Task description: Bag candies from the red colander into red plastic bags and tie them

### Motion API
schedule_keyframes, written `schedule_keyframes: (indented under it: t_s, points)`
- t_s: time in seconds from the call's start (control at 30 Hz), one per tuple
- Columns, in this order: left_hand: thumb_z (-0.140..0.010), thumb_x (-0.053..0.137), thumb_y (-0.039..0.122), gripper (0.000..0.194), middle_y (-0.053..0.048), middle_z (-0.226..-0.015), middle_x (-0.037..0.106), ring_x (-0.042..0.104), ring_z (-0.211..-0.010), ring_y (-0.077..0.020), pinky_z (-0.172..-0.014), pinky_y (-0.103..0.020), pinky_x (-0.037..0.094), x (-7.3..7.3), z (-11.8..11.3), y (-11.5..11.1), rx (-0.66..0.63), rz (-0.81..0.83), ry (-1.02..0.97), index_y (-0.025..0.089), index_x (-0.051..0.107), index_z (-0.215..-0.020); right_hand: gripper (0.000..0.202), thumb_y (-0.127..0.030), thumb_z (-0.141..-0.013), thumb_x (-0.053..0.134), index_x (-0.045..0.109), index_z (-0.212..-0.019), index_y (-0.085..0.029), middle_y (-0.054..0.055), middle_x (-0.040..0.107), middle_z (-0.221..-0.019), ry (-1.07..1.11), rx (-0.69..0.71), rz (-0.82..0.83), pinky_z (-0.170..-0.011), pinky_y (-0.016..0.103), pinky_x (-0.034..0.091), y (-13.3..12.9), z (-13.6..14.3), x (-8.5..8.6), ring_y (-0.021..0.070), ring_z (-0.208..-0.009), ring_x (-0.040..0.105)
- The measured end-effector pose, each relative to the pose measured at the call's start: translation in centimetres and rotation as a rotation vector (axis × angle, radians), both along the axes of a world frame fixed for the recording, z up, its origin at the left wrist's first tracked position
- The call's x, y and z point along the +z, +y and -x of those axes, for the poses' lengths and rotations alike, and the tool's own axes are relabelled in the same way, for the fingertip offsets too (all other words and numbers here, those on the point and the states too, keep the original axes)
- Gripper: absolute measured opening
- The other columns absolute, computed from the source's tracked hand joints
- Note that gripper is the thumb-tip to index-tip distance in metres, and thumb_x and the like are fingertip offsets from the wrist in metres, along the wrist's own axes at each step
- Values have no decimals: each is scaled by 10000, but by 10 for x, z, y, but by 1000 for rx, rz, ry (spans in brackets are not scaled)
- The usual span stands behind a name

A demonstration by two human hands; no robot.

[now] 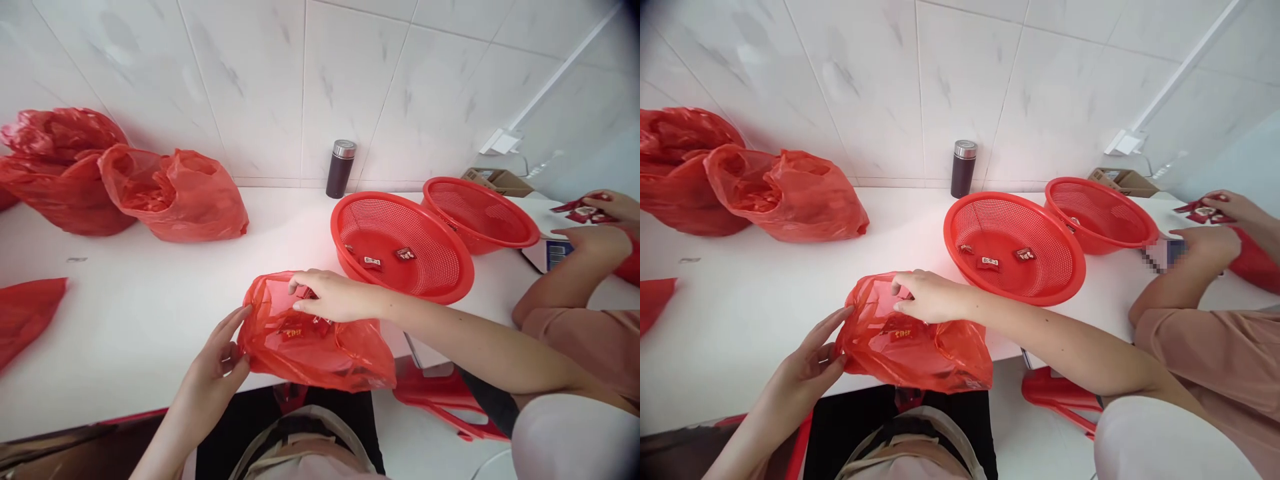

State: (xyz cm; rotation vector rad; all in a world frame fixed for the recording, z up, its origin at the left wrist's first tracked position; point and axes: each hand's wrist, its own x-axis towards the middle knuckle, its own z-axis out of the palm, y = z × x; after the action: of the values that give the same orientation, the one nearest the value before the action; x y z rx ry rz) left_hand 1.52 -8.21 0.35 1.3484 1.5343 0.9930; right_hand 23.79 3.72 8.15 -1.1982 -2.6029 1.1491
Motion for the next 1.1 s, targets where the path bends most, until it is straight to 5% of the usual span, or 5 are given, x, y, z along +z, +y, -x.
schedule_keyframes:
  t_s: [0.4,0.57,0.7,0.83,1.1]
  points:
    - [-850,577,331,577,-47,-1569,319,651,-932,-155,-778,-280,589,10,3,-8,46,24,-130,336,462,-1415,654,-112,-625,780,634,-1252,-232,157,345,-1539,-311,145,-276,-1119,659,226,-20,-27,4,449,-1428,230]
    - [-821,634,362,635,-44,-1562,337,661,-966,-179,-768,-259,592,21,9,-5,123,-10,-137,338,457,-1431,485,-153,-756,703,641,-1222,-275,88,404,-1519,-90,249,-392,-1147,539,274,-9,-41,11,318,-1410,338]
    - [-838,628,374,558,1,-1553,355,664,-938,-165,-777,-267,598,22,5,-7,66,-11,-142,406,506,-1382,420,-374,-929,514,524,-1346,-325,41,498,-1431,42,-104,-492,-1116,456,350,46,-73,20,242,-1342,437]
    - [-836,630,403,541,-1,-1546,369,671,-938,-185,-753,-281,613,18,2,-11,57,-11,-139,403,525,-1367,756,-458,-877,556,220,-1533,-289,142,248,-1572,-518,-480,-258,-985,463,455,104,-138,-2,335,-1271,496]
    - [-847,601,444,555,4,-1535,404,679,-970,-202,-772,-277,614,18,-1,-13,120,13,-130,384,500,-1389,345,-215,-849,543,590,-1190,-194,141,669,-1088,-602,-446,-148,-757,347,486,123,-176,-38,263,-930,644]
